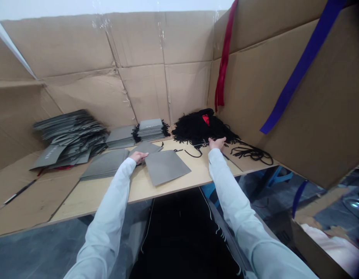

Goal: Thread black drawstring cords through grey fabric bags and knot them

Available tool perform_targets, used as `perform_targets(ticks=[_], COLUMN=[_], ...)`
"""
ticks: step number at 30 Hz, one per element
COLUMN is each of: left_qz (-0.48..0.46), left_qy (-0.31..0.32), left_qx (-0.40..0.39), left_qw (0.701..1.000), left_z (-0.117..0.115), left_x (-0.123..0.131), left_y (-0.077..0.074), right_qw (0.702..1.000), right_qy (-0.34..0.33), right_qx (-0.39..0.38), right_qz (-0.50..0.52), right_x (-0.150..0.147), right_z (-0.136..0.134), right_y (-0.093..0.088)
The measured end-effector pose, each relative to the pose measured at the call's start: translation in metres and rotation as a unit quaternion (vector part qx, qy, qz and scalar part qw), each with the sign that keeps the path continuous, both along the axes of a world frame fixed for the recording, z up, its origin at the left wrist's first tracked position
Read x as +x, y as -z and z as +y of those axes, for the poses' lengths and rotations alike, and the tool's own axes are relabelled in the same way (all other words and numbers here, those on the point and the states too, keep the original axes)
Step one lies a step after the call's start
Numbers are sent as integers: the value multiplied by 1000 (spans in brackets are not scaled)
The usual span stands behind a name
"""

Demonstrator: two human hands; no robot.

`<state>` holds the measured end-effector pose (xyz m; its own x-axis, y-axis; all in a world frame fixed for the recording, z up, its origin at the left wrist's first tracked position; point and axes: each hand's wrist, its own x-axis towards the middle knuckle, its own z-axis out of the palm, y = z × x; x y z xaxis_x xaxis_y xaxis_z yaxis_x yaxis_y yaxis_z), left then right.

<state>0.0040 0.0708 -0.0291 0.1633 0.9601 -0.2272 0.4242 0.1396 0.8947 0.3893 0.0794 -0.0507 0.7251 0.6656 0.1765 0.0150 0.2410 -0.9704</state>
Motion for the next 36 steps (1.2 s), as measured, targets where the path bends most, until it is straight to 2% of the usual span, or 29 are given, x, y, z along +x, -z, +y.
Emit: perform_targets(ticks=[1,3,5,8,9,11,15,21,23,27,31,33,36], left_qz=[-3,-13,-22,-35,-40,-46,-51,-67,-60,-48,-43,-40,-43], left_qy=[3,10,19,35,41,48,62,69,52,9,7,14,17], left_qx=[1,5,13,26,29,33,36,27,23,10,13,9,17], left_qw=[1000,1000,1000,998,998,997,996,995,997,999,999,999,999], left_z=[0,-1,-2,-3,-4,-4,-4,-4,-2,0,0,0,1], left_x=[0,-1,-1,-1,-1,-1,-1,-3,-5,-8,-9,-10,-11], left_y=[0,0,-1,-1,-2,-2,-3,-3,-1,-1,-2,-1,0], right_qw=[995,967,916,781,750,712,685,687,714,796,876,890,875], right_qy=[47,64,-17,-213,-231,-224,-209,-221,-215,-230,-239,-250,-300], right_qx=[-28,-39,-18,0,5,-3,-37,-14,-6,16,17,11,4], right_qz=[-79,-242,-400,-587,-620,-665,-697,-692,-667,-559,-418,-382,-381], right_x=[-5,-22,-46,-81,-90,-102,-105,-101,-99,-87,-81,-82,-84], right_z=[-3,-8,-9,-7,-6,-4,-3,3,5,10,13,13,11], right_y=[0,-2,-3,-1,0,2,3,4,4,2,1,2,4])
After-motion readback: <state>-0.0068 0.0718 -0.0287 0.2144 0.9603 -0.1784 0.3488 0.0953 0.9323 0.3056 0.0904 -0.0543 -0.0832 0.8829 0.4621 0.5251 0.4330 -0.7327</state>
